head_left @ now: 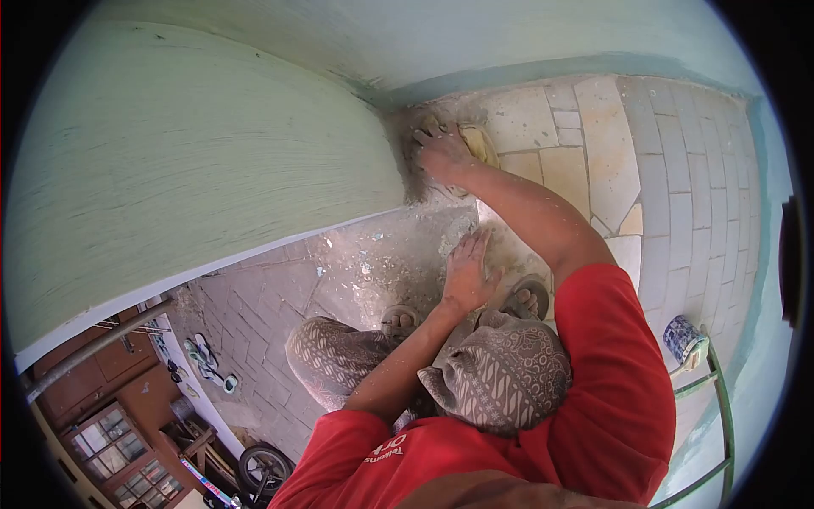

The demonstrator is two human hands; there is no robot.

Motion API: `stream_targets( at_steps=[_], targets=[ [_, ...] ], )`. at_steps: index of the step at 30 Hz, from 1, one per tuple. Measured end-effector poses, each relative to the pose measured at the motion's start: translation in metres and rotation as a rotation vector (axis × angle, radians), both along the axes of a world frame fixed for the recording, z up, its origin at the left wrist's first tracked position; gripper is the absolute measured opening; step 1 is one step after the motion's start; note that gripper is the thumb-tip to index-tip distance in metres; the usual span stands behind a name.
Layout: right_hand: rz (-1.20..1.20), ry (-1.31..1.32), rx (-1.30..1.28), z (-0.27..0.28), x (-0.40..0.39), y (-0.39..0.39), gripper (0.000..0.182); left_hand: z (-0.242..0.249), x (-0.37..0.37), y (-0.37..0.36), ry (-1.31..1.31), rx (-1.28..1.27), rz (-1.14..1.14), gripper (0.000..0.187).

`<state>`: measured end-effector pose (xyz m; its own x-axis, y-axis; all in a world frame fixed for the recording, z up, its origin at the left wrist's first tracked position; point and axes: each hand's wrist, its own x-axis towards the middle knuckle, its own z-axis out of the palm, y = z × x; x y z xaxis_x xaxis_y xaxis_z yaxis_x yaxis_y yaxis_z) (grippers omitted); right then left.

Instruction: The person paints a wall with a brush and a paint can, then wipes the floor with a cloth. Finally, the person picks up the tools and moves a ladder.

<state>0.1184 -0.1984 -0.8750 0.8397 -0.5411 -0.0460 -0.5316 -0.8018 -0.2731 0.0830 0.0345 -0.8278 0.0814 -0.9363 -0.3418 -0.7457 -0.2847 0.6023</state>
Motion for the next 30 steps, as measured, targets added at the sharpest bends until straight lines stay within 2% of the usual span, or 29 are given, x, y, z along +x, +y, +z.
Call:
stream_targets(
  at_steps=[2, 3, 5, 9, 11, 12, 14, 15, 17, 18, 20, 21, 23, 24, 26, 27, 29, 30],
  targets=[
    [0.113, 0.195, 0.152, 0.021, -0.02, 0.007, 0.031, 0.006, 0.003, 0.007, -0.03, 0.007, -0.003, 0.086],
    [0.115, 0.196, 0.153, 0.037, -0.022, 0.002, 0.031, 0.009, 0.005, 0.009, -0.03, 0.008, 0.0, 0.086],
    [-0.145, 0.23, 0.389, 0.066, -0.021, -0.007, 0.031, 0.014, 0.009, 0.015, -0.019, 0.106, 0.021, 0.086],
    [-0.247, 0.142, 0.238, 0.023, 0.008, -0.028, 0.032, 0.011, 0.005, 0.014, -0.004, 0.113, -0.004, 0.085],
    [-0.165, 0.133, 0.061, 0.006, 0.019, -0.02, 0.034, -0.002, -0.004, 0.011, 0.004, 0.05, 0.004, 0.086],
    [-0.161, 0.136, 0.065, 0.002, 0.011, -0.015, 0.034, -0.003, -0.007, 0.009, 0.006, 0.054, 0.008, 0.086],
    [0.142, 0.132, 0.028, 0.003, -0.016, -0.005, 0.033, 0.002, -0.009, 0.002, 0.004, 0.038, 0.005, 0.086],
    [0.142, 0.126, 0.031, 0.007, -0.02, -0.003, 0.033, 0.004, -0.007, 0.006, -0.001, 0.042, 0.005, 0.086],
    [0.168, 0.263, 0.254, 0.016, -0.024, -0.009, 0.032, 0.006, -0.002, 0.007, -0.029, 0.015, 0.021, 0.085],
    [0.173, 0.267, 0.262, 0.016, -0.019, -0.013, 0.032, 0.007, 0.0, 0.006, -0.025, 0.023, 0.025, 0.085],
    [-0.086, -0.008, 0.169, 0.015, -0.002, -0.02, 0.03, 0.008, 0.002, 0.007, 0.014, 0.111, 0.081, 0.085],
    [-0.086, -0.001, 0.18, 0.012, 0.003, -0.017, 0.03, 0.008, 0.0, 0.011, 0.019, 0.122, 0.081, 0.085],
    [-0.013, 0.109, 0.082, 0.011, 0.012, -0.019, 0.031, 0.005, 0.0, 0.01, 0.003, 0.117, 0.03, 0.085],
    [-0.016, 0.106, 0.083, 0.002, 0.005, -0.013, 0.031, 0.003, -0.001, 0.012, -0.001, 0.117, 0.027, 0.085],
    [0.146, 0.031, 0.009, -0.018, -0.016, 0.004, 0.032, 0.001, 0.002, 0.014, -0.013, 0.037, 0.012, 0.084],
    [0.147, 0.024, 0.002, -0.009, -0.022, 0.007, 0.032, 0.004, 0.006, 0.013, -0.02, 0.031, 0.013, 0.084],
    [0.249, 0.243, 0.176, 0.017, -0.037, 0.009, 0.03, 0.011, 0.009, 0.012, -0.031, 0.031, 0.026, 0.084],
    [0.249, 0.244, 0.183, 0.026, -0.035, 0.003, 0.03, 0.013, 0.011, 0.01, -0.028, 0.038, 0.025, 0.084]
  ],
)
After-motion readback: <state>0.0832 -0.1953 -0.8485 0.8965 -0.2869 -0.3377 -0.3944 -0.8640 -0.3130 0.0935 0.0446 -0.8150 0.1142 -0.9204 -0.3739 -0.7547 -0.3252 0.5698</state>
